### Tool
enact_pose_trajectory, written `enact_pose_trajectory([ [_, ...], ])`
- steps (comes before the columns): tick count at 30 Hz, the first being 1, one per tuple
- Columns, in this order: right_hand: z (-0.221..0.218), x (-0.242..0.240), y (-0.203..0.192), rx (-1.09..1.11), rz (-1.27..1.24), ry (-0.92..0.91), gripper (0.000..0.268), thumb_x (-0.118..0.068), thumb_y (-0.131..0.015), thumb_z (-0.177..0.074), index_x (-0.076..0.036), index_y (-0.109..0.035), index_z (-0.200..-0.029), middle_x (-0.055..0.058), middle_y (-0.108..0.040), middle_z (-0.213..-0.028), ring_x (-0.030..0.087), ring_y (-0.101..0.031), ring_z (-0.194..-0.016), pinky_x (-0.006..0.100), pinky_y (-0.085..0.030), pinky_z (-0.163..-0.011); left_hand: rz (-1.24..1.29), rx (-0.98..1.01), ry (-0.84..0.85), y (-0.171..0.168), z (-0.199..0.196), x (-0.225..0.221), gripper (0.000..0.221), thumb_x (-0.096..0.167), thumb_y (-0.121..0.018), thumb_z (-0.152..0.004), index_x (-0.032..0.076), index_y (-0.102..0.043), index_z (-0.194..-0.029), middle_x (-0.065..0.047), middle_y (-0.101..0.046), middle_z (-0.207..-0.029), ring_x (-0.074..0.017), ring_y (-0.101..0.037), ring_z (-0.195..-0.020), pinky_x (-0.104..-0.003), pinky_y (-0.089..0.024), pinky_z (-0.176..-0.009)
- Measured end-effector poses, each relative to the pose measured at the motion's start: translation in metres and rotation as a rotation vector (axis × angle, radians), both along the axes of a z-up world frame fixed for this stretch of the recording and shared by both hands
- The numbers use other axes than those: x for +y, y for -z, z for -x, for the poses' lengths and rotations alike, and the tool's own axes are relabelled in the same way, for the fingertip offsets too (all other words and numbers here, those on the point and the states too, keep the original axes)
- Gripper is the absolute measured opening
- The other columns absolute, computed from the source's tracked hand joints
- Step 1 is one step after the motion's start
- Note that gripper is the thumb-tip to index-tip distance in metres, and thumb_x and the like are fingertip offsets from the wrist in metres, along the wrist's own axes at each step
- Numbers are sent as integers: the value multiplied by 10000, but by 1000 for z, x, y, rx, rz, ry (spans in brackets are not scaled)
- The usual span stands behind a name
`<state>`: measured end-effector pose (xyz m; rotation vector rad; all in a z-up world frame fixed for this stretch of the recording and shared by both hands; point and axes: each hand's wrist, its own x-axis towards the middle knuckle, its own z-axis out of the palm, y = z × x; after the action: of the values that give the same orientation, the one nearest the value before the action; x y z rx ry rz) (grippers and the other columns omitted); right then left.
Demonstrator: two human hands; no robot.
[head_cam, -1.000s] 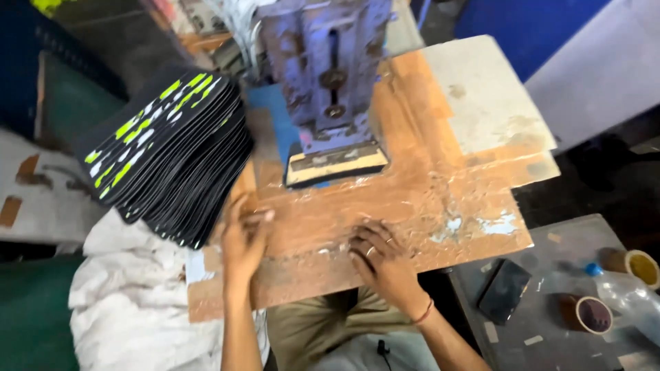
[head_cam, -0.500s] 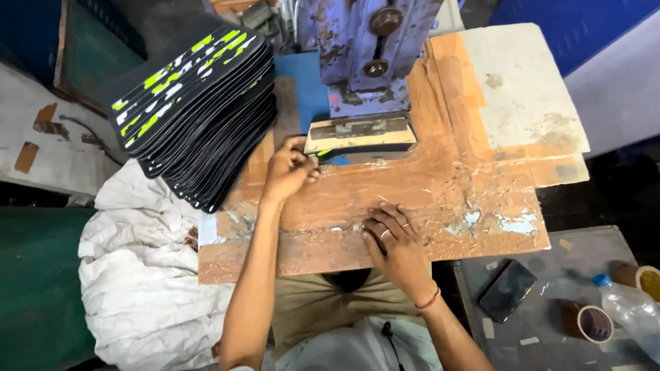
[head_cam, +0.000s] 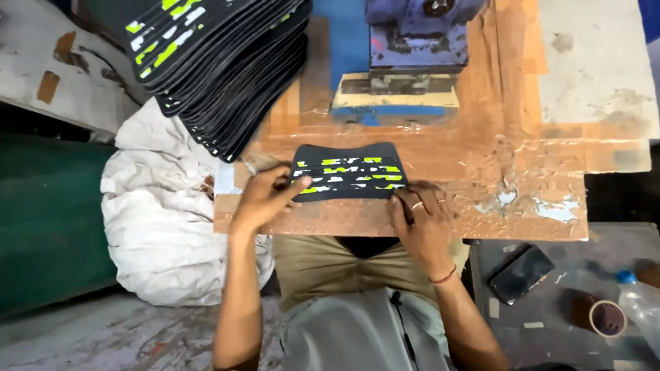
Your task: Using a manual press to apply designs to pre-cut fabric panels.
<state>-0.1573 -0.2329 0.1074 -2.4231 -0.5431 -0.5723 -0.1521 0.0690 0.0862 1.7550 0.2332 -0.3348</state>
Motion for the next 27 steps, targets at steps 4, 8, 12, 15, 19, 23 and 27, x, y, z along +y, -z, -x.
enact_pose_trajectory([
  [4, 4, -7, 13, -17, -57, 30, 141, -102, -747, -916, -62, -709, -1046, 123, -680, -1067, 326, -647, -1057, 438, -516, -916, -246, -309, 17, 3, -10, -19, 215, 229, -758, -945, 39, -753, -1045, -64, -751, -827, -108, -649, -684, -285, -530, -622],
  [8, -3, -2, 10, -9, -141, 39, 133, -105, -728, -930, -60, -706, -1053, 125, -682, -1084, 321, -655, -1040, 421, -521, -891, -331, -642, -84, -39, -12, 16, 152, 147, -716, -973, 35, -757, -1066, -81, -751, -875, -124, -658, -766, -301, -527, -701],
  [12, -2, -1, 1, -8, -46, 32, 139, -111, -723, -890, -75, -712, -1023, 91, -688, -1050, 309, -654, -1031, 433, -509, -901, -478, -985, -456, -159, -23, 44, 196, -15, -651, -984, 23, -731, -1158, -119, -737, -1077, -194, -692, -982, -325, -532, -888],
  [15, -3, -1, 1, -20, -4, 29, 147, -119, -729, -864, -81, -715, -1005, 78, -687, -1033, 302, -649, -1028, 440, -501, -899, -605, -1186, -381, -210, -58, 68, 372, -127, -567, -917, 26, -725, -1216, -161, -736, -1265, -281, -701, -1213, -385, -537, -1092],
  [19, -3, -2, 8, -20, 13, 58, 152, -127, -738, -843, -84, -722, -989, 71, -690, -1022, 293, -651, -1013, 447, -491, -881, -804, -1109, -112, -188, -85, 100, 594, -190, -485, -682, 75, -749, -1144, -157, -723, -1345, -365, -618, -1354, -442, -446, -1196],
  [23, -4, -3, 12, -16, -8, 71, 149, -124, -734, -849, -90, -721, -993, 68, -691, -1028, 293, -653, -1024, 439, -498, -903, -771, -1025, -63, -184, -75, 96, 611, -172, -470, -637, 73, -737, -1129, -179, -681, -1370, -397, -566, -1373, -459, -402, -1194],
  [27, -2, -3, 7, -17, 2, 41, 166, -121, -732, -846, -85, -720, -1007, 77, -691, -1038, 300, -650, -1040, 440, -501, -920, -794, -1046, -308, -178, -40, 81, 658, -180, -426, -694, 33, -690, -1258, -213, -611, -1465, -418, -502, -1440, -474, -385, -1215],
])
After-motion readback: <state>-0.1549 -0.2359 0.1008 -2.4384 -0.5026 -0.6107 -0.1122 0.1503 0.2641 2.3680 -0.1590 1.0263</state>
